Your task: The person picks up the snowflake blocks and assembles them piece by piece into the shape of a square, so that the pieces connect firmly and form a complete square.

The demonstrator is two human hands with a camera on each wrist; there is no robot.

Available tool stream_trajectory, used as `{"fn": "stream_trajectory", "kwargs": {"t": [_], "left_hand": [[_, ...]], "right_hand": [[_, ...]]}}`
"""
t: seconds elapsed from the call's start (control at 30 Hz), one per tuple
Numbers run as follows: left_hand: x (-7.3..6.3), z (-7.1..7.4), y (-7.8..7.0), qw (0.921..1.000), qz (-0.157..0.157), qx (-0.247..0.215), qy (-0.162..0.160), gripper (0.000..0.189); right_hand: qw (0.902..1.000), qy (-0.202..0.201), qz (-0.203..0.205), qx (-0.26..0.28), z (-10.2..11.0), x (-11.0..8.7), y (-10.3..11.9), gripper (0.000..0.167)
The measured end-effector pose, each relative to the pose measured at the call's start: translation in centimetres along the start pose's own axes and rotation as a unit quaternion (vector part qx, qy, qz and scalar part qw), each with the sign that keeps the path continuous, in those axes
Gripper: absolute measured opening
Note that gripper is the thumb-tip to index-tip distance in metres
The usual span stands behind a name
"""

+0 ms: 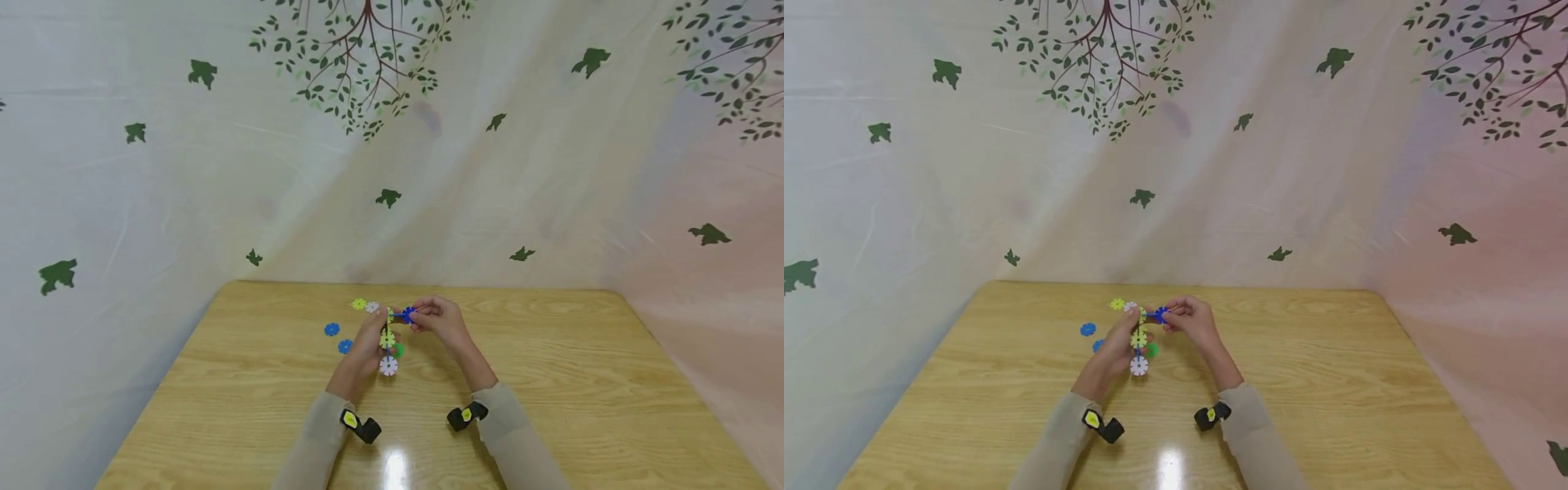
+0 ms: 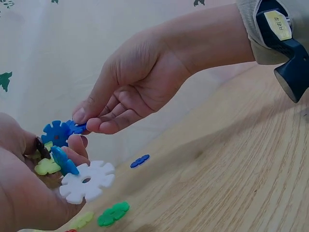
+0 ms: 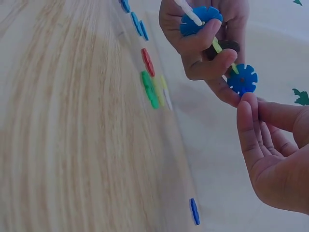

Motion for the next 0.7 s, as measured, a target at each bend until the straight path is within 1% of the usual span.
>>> {"fn": "stream_trajectory", "kwargs": {"t": [0.23, 0.43, 0.57, 0.7], "left_hand": [[0.12, -0.22, 0.43, 0.9999, 0.008, 0.005, -0.004, 0.045], [0.09, -0.26, 0.15, 0.9999, 0.012, -0.005, -0.010, 0.040], [0.13, -0.50, -0.01, 0.9998, 0.014, -0.011, 0.008, 0.039], [0.27, -0.63, 0.04, 0.9994, 0.024, -0.012, 0.023, 0.039]], "right_hand": [[1.0000, -0.002, -0.008, -0.002, 0.29, -0.05, -0.09, 0.024], [0.9999, 0.005, -0.011, 0.002, 0.26, 0.08, -0.05, 0.028], [0.9999, 0.007, -0.012, 0.009, 0.41, 0.14, -0.03, 0.029], [0.9998, 0.013, -0.006, 0.011, 0.74, 0.10, -0.08, 0.027]]}}
Point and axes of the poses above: each hand's wrist, its own x-axis towards the middle knuckle, its own z-axis out of the back of the hand, y = z × x, the point moved 4 cm from there along x, towards the middle knuckle, and after that the axes turned 5 degrees about -x, right-handed, at the moved point
